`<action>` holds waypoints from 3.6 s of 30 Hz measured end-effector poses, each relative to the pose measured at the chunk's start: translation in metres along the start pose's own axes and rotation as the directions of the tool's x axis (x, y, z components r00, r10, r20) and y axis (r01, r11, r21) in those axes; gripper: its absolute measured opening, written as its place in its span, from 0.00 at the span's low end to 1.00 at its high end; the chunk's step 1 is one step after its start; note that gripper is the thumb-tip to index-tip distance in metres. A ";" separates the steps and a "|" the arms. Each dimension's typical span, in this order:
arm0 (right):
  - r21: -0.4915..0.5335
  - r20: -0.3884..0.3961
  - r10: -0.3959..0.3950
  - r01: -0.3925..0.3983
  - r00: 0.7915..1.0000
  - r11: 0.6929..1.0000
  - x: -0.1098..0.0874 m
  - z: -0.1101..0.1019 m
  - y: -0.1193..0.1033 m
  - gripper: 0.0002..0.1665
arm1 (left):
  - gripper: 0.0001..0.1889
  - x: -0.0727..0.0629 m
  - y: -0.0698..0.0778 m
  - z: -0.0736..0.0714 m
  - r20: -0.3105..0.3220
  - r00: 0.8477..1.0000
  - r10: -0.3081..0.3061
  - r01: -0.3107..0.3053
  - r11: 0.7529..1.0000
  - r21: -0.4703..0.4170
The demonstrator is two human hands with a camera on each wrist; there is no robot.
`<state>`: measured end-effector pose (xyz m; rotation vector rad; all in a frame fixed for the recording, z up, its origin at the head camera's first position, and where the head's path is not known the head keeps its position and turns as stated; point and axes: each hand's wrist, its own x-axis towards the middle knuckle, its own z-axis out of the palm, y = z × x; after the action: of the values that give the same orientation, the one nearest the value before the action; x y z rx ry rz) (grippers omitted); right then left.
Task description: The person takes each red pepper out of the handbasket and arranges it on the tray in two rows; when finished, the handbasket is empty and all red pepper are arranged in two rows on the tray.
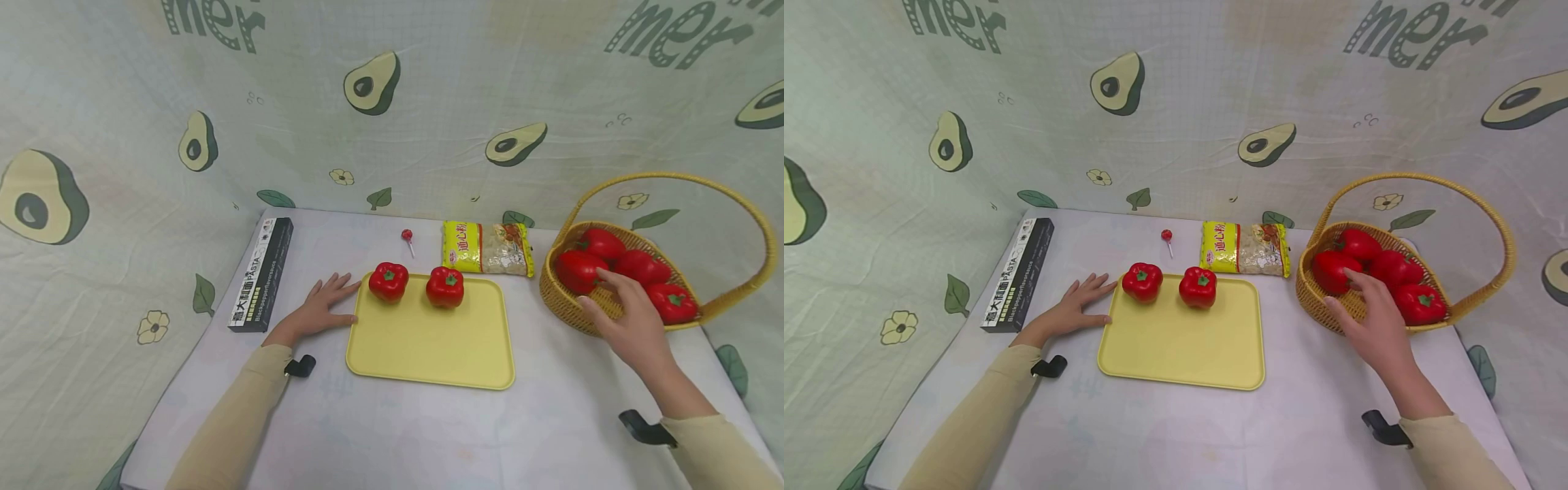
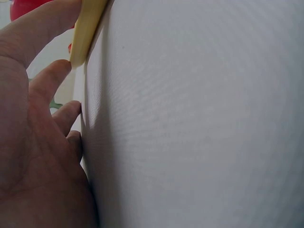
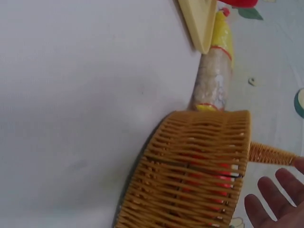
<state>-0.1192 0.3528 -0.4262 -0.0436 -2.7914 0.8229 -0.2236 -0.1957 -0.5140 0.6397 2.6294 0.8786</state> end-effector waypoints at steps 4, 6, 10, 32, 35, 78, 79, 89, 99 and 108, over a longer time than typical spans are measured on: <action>-0.038 -0.030 0.026 -0.027 0.999 0.999 0.000 -0.009 0.013 0.42 | 0.45 0.000 0.000 0.000 0.000 1.000 0.001 -0.001 1.000 -0.002; -0.058 -0.036 0.047 -0.049 0.998 0.997 0.001 -0.014 0.019 0.43 | 0.45 0.000 0.000 0.000 -0.001 1.000 0.001 -0.001 1.000 -0.005; -0.086 -0.041 0.101 -0.104 0.994 0.991 0.001 -0.021 0.033 0.44 | 0.45 0.001 -0.001 0.001 -0.003 1.000 0.006 -0.006 1.000 -0.007; -0.197 -0.032 0.265 -0.266 0.964 0.944 0.015 -0.037 0.067 0.43 | 0.45 0.001 -0.002 0.001 0.003 1.000 -0.007 0.007 1.000 0.004; -0.194 -0.019 0.259 -0.258 0.966 0.946 0.017 -0.037 0.069 0.42 | 0.45 0.001 -0.002 0.001 0.000 1.000 -0.007 0.007 1.000 0.008; -0.211 0.058 0.225 -0.209 0.973 0.955 0.016 -0.031 0.083 0.48 | 0.45 0.000 -0.002 0.000 -0.002 1.000 0.000 0.000 1.000 -0.003; -0.207 0.056 0.222 -0.206 0.973 0.956 0.016 -0.031 0.083 0.47 | 0.45 0.000 -0.002 0.000 -0.001 1.000 0.000 0.000 1.000 -0.005; -0.185 0.042 0.203 -0.192 0.978 0.964 0.013 -0.028 0.080 0.46 | 0.45 0.000 -0.001 0.000 0.007 1.000 -0.005 0.005 1.000 0.005; -0.163 0.029 0.200 -0.193 0.979 0.968 0.012 -0.029 0.071 0.47 | 0.45 0.001 -0.002 0.001 0.001 1.000 0.009 -0.009 1.000 0.009; -0.157 0.024 0.179 -0.173 0.984 0.972 0.011 -0.029 0.060 0.49 | 0.44 0.000 -0.001 0.000 0.003 1.000 0.004 -0.004 1.000 -0.005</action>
<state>-0.1255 0.4195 -0.4322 -0.3097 -2.9129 0.6492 -0.2239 -0.1962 -0.5147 0.6445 2.6230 0.8844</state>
